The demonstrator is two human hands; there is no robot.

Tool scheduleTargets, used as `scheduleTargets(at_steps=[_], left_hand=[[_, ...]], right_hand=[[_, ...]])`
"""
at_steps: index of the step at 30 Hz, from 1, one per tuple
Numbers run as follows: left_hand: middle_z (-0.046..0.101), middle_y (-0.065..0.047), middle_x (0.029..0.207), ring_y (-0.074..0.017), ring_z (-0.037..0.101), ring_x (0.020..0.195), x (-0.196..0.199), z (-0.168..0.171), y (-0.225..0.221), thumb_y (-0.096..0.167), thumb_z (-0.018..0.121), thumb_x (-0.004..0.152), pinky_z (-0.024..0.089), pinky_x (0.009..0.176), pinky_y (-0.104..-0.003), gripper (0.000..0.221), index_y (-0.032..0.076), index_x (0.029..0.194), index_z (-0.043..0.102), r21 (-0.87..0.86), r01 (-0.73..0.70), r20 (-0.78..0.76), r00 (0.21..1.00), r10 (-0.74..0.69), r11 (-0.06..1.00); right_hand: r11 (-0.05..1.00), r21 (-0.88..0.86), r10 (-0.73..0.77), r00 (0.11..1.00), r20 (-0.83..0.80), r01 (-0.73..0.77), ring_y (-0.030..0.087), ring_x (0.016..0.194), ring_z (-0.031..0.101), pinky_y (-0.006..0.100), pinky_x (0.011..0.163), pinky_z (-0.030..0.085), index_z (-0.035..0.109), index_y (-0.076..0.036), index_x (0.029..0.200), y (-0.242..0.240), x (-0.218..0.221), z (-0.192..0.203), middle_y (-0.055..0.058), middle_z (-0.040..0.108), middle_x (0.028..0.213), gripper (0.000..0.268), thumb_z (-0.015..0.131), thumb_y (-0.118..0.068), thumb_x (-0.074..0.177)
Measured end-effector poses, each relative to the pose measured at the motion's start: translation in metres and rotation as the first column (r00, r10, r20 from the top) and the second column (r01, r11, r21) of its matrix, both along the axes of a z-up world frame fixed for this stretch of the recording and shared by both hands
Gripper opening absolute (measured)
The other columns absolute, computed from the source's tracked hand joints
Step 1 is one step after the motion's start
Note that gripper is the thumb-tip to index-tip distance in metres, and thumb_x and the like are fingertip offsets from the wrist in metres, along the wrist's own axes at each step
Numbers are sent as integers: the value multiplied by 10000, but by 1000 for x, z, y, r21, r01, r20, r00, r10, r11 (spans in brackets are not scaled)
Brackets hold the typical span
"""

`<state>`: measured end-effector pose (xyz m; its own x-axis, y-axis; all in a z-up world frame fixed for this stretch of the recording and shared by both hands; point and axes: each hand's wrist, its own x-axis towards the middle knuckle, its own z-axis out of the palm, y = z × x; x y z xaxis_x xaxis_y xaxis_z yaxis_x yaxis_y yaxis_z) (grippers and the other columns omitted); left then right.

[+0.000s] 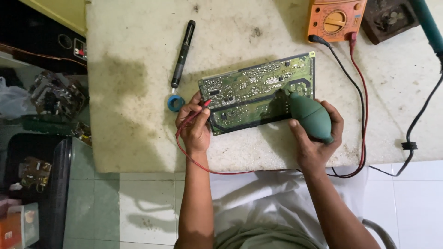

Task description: Using a multimeter and probes to test electrical points on a circuit board for diagnostic purposes.

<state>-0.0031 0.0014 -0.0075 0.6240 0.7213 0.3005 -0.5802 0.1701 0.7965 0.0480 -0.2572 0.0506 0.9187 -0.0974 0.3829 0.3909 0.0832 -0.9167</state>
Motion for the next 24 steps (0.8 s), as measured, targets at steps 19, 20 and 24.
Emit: scheduleTargets(at_steps=[19, 20, 24], left_hand=[[704, -260, 1257, -325, 644, 1268, 2, 7, -4, -104, 771, 803, 525, 1004, -402, 189, -4, 874, 628, -1, -17, -13, 1000, 17, 1000], [702, -261, 1261, -318, 651, 1256, 2, 7, -4, -106, 771, 805, 526, 1006, -396, 189, -4, 877, 630, -7, -14, -11, 1000, 14, 1000], [709, -240, 1260, -292, 664, 1238, 1, 8, -4, -88, 780, 809, 530, 1002, -369, 191, 5, 875, 627, -17, -11, -13, 1000, 11, 1000]], right_hand=[[999, -54, 6, 999, 41, -4, 297, 1234, 603, 470, 1091, 481, 469, 65, 1375, -10, 4, -14, 251, 582, 1299, 716, 910, -33, 819], [998, 42, 36, 997, 75, -40, 318, 1213, 608, 476, 1062, 508, 384, 30, 1364, -11, 6, -24, 274, 563, 1303, 728, 871, -1, 824], [992, 110, 54, 993, 103, -65, 334, 1171, 624, 474, 1008, 549, 321, 9, 1334, -9, 6, -24, 289, 552, 1289, 717, 837, 35, 838]])
